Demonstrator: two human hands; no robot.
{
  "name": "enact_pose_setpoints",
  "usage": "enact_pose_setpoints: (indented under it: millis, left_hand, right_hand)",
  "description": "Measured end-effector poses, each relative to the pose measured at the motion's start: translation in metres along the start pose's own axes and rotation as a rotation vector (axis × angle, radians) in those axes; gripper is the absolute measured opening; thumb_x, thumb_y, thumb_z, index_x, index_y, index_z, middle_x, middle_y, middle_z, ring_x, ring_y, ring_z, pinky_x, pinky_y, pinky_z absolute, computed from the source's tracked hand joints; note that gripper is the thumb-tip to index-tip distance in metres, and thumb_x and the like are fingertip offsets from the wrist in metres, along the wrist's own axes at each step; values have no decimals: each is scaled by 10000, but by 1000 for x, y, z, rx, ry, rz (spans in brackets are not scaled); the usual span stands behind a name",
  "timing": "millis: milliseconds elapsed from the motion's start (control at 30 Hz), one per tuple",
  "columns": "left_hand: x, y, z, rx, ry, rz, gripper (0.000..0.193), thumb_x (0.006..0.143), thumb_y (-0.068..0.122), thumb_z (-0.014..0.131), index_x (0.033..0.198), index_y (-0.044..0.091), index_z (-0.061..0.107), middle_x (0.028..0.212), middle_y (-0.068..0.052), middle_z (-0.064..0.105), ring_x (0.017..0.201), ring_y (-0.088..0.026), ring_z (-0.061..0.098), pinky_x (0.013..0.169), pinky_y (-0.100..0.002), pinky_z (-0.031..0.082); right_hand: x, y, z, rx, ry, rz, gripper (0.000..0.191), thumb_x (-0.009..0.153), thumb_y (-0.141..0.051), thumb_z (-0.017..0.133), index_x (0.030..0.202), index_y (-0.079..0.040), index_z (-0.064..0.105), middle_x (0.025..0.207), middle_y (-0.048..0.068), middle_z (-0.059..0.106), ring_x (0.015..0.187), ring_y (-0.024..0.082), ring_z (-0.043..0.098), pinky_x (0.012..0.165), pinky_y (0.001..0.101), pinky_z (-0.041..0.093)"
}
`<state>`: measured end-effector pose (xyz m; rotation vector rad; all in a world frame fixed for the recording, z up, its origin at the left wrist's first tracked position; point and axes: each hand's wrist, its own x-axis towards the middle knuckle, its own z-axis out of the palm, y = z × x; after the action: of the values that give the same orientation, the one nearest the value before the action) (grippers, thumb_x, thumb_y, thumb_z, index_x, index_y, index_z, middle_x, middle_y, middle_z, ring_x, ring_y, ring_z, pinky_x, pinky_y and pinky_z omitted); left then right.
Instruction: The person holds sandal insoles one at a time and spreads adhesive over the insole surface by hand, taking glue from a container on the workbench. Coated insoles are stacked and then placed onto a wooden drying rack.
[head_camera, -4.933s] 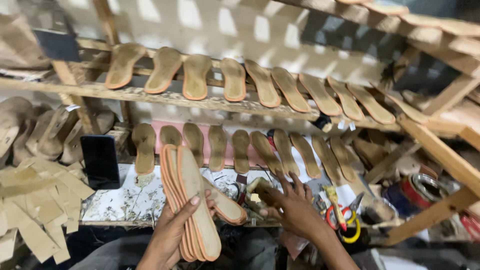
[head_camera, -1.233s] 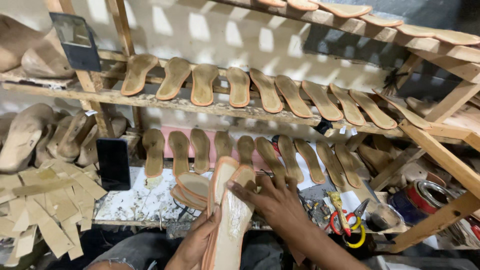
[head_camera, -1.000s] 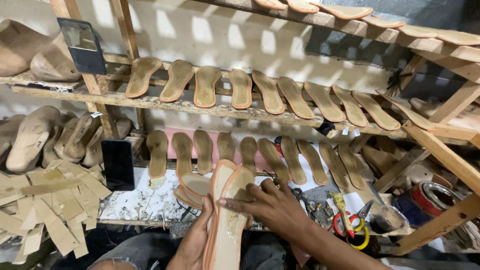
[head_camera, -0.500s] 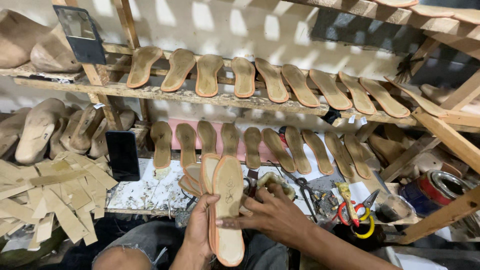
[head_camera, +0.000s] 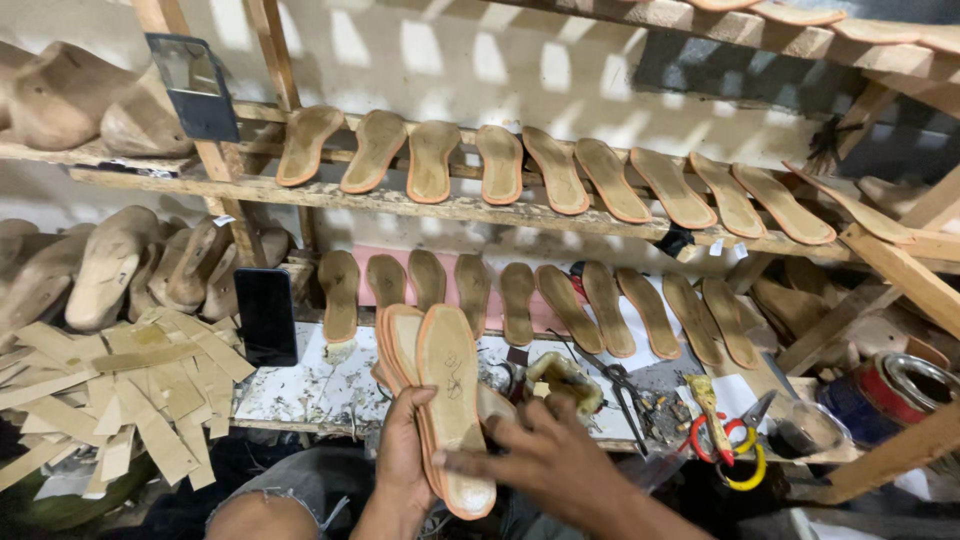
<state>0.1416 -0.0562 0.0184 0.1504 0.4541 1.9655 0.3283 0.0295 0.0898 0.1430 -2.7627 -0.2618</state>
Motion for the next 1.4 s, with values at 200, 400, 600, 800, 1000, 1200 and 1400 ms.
enact_pose_setpoints:
  millis: [200, 400, 600, 800, 1000, 1200, 1400]
  left_hand:
    - [1, 21, -8, -43, 29, 31, 519, 841, 269, 551, 1274, -7, 620, 1080, -171, 738, 920, -301, 727, 841, -441, 597]
    - [-1, 7, -15, 74, -135, -165, 513, 858, 288, 585, 1229, -64, 634, 959, -210, 749, 783, -314, 744, 725, -428, 629]
    - [3, 16, -19, 146, -68, -189, 486, 826, 270, 574, 1181, -54, 650, 915, -212, 762, 737, -318, 750, 675, -438, 637]
    - [18, 31, -29, 32, 122, -46, 448, 857, 298, 579, 1156, -29, 645, 918, -193, 747, 747, -325, 729, 701, -458, 616]
    - [19, 47, -32, -36, 250, 196, 444, 860, 231, 565, 1240, 10, 630, 1087, -157, 731, 944, -302, 718, 854, -456, 591]
    - [16, 40, -15, -89, 212, 232, 472, 861, 220, 553, 1284, 18, 602, 1104, -157, 725, 945, -310, 717, 845, -462, 594]
    - [0, 43, 2, 70, 199, 350, 484, 865, 145, 576, 1331, 16, 560, 1133, -163, 713, 969, -286, 721, 827, -438, 608]
  right_hand:
    - [-9, -6, 17, 228, -251, 183, 900, 721, 9, 626, 1418, -559, 577, 1146, 73, 546, 1045, 303, 479, 896, 600, 320]
    - [17, 41, 44, 172, -32, 496, 551, 822, -37, 659, 1274, -349, 703, 1105, 88, 561, 1062, 333, 499, 859, 517, 364]
    - [63, 88, 30, 131, 133, 612, 644, 665, -70, 735, 1287, -227, 671, 1251, 133, 539, 1150, 377, 456, 902, 543, 343]
    - [30, 24, 73, 47, -14, 222, 759, 836, -71, 547, 1541, -348, 505, 1167, 103, 557, 1041, 358, 476, 903, 560, 372]
    - [-36, 14, 125, -37, -104, 138, 425, 1078, -375, 613, 1380, -672, 587, 996, -50, 554, 958, 275, 476, 866, 533, 361]
    - [-18, 14, 133, 200, 213, 88, 286, 913, -617, 787, 1130, -447, 709, 986, -66, 627, 957, 222, 629, 847, 406, 480]
    - [2, -5, 99, 1389, 272, 936, 857, 935, -144, 602, 1670, -270, 180, 1047, 115, 749, 744, 193, 665, 748, 336, 560]
